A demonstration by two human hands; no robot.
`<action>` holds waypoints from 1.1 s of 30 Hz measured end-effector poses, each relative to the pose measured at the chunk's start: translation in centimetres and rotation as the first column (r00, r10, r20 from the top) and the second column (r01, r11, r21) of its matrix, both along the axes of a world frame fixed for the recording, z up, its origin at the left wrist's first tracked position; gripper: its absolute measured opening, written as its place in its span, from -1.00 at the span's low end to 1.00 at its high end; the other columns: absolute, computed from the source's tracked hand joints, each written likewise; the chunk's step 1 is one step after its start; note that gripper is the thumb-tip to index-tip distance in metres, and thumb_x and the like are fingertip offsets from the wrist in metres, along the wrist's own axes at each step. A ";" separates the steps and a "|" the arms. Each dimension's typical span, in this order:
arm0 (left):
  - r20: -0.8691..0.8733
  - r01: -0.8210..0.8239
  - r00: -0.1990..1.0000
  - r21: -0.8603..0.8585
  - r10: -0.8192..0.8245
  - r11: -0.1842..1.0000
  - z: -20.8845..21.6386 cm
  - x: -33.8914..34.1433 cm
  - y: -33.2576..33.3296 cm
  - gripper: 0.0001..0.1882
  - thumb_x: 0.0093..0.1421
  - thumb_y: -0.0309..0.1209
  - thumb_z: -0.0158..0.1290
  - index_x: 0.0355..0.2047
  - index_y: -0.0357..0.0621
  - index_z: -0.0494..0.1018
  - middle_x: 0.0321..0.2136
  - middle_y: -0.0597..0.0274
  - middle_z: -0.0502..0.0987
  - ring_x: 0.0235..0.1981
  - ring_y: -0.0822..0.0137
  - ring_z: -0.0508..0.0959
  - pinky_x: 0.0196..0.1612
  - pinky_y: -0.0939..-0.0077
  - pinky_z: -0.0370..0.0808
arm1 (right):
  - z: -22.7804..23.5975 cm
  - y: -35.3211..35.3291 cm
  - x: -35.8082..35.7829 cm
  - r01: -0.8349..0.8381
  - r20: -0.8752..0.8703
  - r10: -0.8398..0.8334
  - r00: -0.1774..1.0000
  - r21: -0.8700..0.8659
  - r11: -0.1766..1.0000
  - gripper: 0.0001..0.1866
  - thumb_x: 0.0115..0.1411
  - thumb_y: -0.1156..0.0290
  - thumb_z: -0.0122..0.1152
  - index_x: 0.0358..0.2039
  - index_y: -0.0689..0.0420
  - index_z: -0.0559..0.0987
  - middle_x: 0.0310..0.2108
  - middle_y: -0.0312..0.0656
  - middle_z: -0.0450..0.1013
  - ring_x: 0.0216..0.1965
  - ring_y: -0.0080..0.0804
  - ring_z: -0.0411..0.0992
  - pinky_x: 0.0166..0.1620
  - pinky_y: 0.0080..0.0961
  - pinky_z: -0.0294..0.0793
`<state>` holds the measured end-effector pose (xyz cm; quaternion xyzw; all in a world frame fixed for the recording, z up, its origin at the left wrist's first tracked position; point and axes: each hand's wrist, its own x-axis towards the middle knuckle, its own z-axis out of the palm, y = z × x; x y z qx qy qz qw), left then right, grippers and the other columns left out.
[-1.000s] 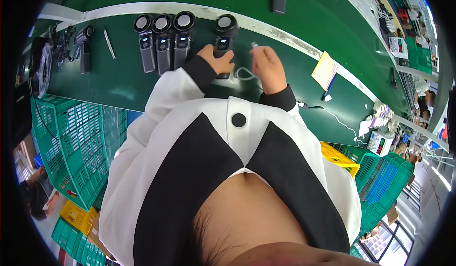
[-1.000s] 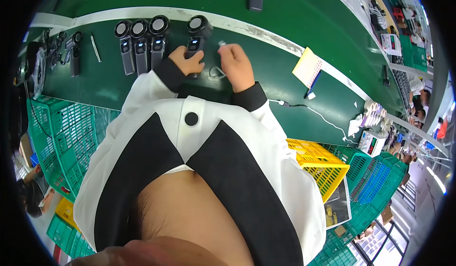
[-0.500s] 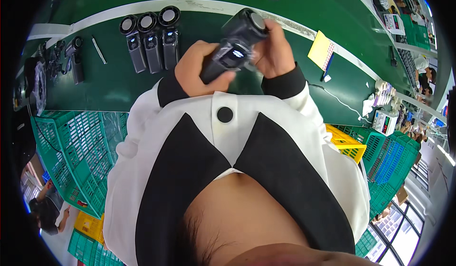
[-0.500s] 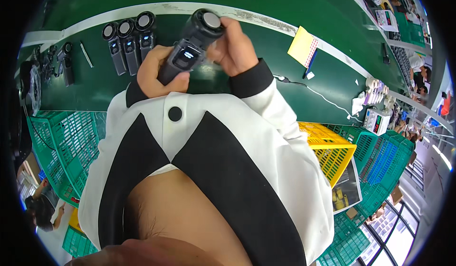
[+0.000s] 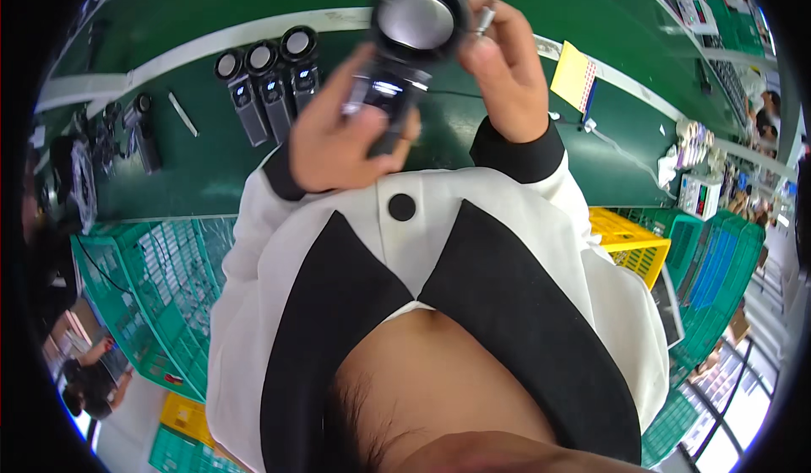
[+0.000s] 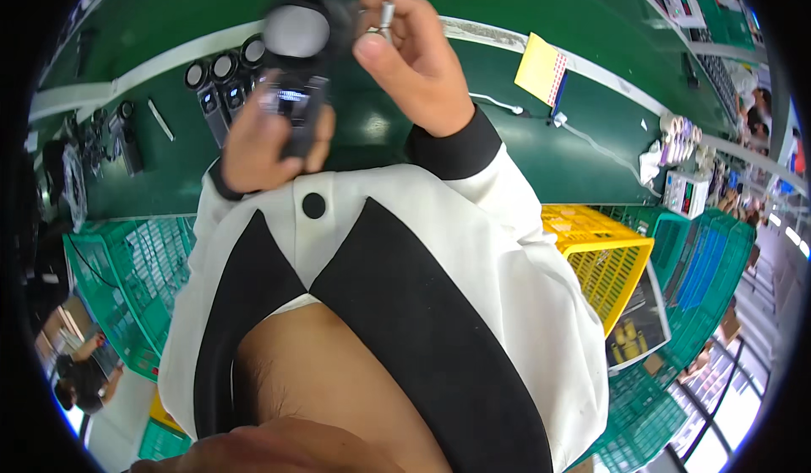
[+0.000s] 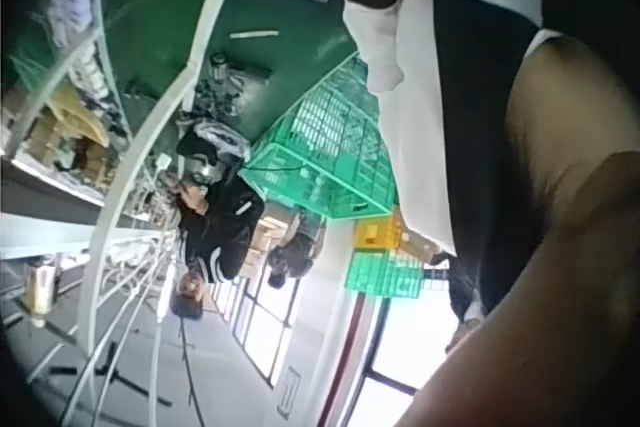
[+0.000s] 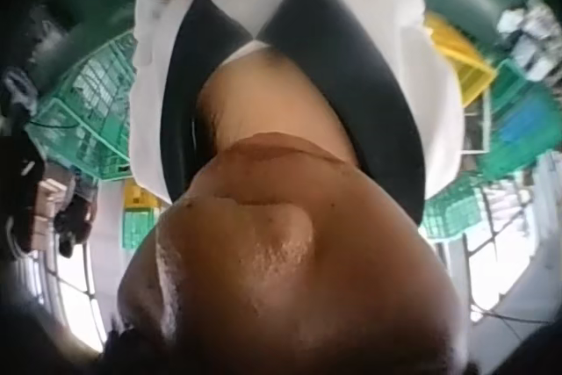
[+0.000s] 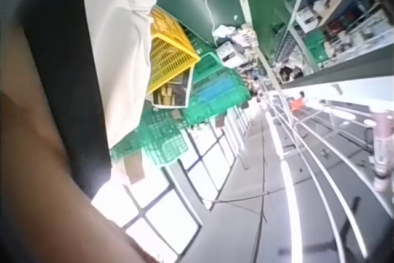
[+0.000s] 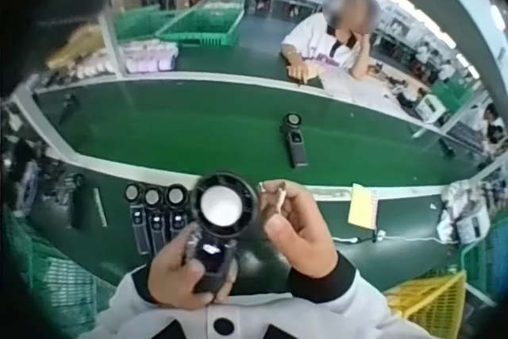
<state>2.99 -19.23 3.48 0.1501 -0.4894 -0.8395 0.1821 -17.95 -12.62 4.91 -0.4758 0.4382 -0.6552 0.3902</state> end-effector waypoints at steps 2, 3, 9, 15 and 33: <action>0.035 -0.202 0.978 -0.041 0.204 0.978 3.6 1.8 -1.9 -0.72 -0.04 -0.33 0.03 -0.43 -0.31 0.33 -0.36 -0.04 0.42 -0.42 0.13 0.45 -0.40 0.32 0.44 | 0.1 0.1 -0.2 0.042 -0.155 -0.034 0.987 0.052 0.998 -0.70 0.23 0.33 -0.05 -0.11 0.25 0.30 -0.33 -0.27 0.37 -0.34 -0.63 0.28 -0.25 -0.66 0.29; -0.146 -0.252 0.959 -0.034 0.245 0.967 5.5 2.3 -2.4 -0.72 -0.04 -0.31 0.06 -0.42 -0.28 0.32 -0.34 -0.01 0.42 -0.42 0.16 0.45 -0.39 0.34 0.43 | -0.1 0.2 0.0 0.121 -0.147 -0.111 0.983 0.061 0.991 -0.75 0.22 0.30 -0.04 -0.21 0.22 0.38 -0.40 -0.31 0.37 -0.40 -0.65 0.26 -0.30 -0.66 0.28; -0.676 -0.717 0.670 -0.480 0.307 0.506 12.7 4.5 -1.0 -0.60 -0.08 -0.31 0.08 -0.20 -0.12 0.31 -0.24 -0.02 0.29 -0.47 0.16 0.36 -0.41 0.30 0.30 | -2.0 0.7 -0.1 0.147 -0.365 -0.042 0.930 0.265 0.953 -0.76 0.23 0.32 -0.08 -0.31 0.24 0.44 -0.41 -0.29 0.37 -0.37 -0.59 0.32 -0.26 -0.63 0.32; -0.745 -0.763 0.626 -0.524 0.231 0.378 13.3 5.5 -1.5 -0.56 -0.17 -0.15 0.07 -0.27 0.02 0.25 -0.35 0.23 0.25 -0.46 0.27 0.31 -0.36 0.45 0.22 | -2.4 0.3 -0.4 0.269 -0.501 -0.136 0.855 0.204 0.941 -0.72 0.22 0.28 -0.06 -0.26 0.22 0.49 -0.44 -0.31 0.38 -0.38 -0.61 0.30 -0.27 -0.64 0.32; 0.055 -0.004 0.998 0.279 -0.012 0.960 1.9 -1.0 -0.9 -0.62 0.13 -0.42 -0.23 -0.05 -0.33 0.12 -0.57 0.00 0.40 -0.64 0.27 0.42 -0.54 0.49 0.40 | 1.6 0.5 0.7 -0.248 -0.382 0.338 0.860 0.266 0.931 -0.70 0.20 0.28 -0.02 -0.55 0.23 0.39 -0.63 -0.17 0.24 -0.55 -0.31 0.25 -0.46 -0.46 0.24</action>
